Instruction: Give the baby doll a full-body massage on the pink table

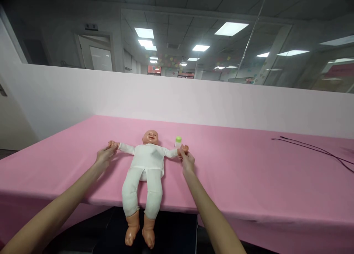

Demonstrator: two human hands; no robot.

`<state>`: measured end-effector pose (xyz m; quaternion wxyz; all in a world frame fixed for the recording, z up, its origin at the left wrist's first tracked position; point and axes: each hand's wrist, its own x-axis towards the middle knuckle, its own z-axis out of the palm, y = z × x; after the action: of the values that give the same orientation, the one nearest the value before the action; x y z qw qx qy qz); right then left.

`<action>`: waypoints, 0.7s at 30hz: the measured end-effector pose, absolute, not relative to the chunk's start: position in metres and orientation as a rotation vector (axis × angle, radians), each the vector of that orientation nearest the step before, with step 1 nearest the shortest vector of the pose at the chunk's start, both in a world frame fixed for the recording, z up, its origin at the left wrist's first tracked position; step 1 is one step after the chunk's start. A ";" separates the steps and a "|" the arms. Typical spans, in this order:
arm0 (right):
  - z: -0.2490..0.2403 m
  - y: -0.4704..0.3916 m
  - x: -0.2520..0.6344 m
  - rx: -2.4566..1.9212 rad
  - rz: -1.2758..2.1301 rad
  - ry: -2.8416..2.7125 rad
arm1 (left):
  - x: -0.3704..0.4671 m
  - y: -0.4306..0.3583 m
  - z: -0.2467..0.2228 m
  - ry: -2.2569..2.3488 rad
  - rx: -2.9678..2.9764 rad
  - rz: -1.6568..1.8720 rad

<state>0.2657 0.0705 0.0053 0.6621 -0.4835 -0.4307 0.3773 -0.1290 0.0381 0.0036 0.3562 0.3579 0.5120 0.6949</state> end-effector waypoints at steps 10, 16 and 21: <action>0.010 0.025 0.208 -0.835 0.032 -2.306 | -0.054 0.010 0.007 1.375 2.515 1.184; 0.016 0.038 0.215 -0.850 0.320 -2.025 | -0.063 0.016 0.014 1.368 2.158 1.423; 0.009 0.063 0.256 -1.088 0.791 -1.097 | -0.112 0.028 0.017 1.258 0.947 1.790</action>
<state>0.2563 0.0627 0.0094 0.6464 -0.4782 -0.4822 0.3478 -0.1118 0.0279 0.0168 0.3699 0.3691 0.4901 0.6976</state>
